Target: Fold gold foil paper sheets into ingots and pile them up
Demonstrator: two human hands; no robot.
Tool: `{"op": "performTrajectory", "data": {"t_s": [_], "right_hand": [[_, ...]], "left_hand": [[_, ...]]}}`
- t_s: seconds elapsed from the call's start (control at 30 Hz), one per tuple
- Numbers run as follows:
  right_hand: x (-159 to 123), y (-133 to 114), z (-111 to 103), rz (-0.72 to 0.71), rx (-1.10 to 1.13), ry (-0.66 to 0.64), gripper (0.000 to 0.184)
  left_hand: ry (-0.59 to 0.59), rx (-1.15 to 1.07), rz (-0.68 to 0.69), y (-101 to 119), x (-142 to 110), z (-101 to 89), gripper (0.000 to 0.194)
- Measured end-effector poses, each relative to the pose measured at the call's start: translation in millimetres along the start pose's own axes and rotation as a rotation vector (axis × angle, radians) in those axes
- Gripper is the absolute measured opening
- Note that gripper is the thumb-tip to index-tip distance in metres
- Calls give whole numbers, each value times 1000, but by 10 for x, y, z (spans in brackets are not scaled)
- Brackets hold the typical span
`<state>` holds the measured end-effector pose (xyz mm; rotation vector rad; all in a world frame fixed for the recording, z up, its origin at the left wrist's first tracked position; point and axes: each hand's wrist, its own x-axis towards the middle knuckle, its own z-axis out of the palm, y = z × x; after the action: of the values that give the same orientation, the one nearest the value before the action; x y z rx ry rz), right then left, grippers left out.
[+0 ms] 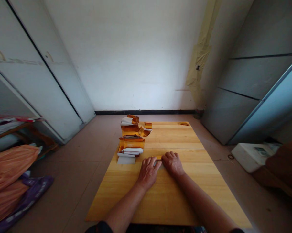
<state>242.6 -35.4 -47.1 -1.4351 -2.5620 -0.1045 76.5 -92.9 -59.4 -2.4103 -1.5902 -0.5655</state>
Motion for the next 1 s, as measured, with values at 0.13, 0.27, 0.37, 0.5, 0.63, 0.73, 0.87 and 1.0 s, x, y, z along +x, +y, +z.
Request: {"op": "performTrajectory", "data": {"t_s": [0.13, 0.27, 0.37, 0.5, 0.63, 0.73, 0.87, 1.0], "right_hand": [[49, -1, 1, 41, 32, -23, 23], [116, 6, -40, 91, 98, -56, 20], [153, 7, -48, 108, 117, -64, 18], [164, -12, -27, 107, 128, -38, 17], [147, -59, -1, 55, 130, 5, 21], [131, -90, 23, 2, 105, 6, 22], [119, -110, 38, -35, 60, -24, 24], [123, -126, 4, -43, 21, -65, 27]], "left_hand": [[-5, 10, -27, 17, 3, 10, 21], [-3, -20, -23, -6, 3, 69, 26], [4, -67, 1, -32, 13, 113, 32], [-36, -137, 7, -45, 36, 116, 34], [-78, -161, -5, -31, 52, 65, 37], [-92, -146, -27, -18, 54, 41, 38], [-97, -139, -24, -22, 51, 56, 38], [-80, -155, 3, -33, 49, 89, 38]]}}
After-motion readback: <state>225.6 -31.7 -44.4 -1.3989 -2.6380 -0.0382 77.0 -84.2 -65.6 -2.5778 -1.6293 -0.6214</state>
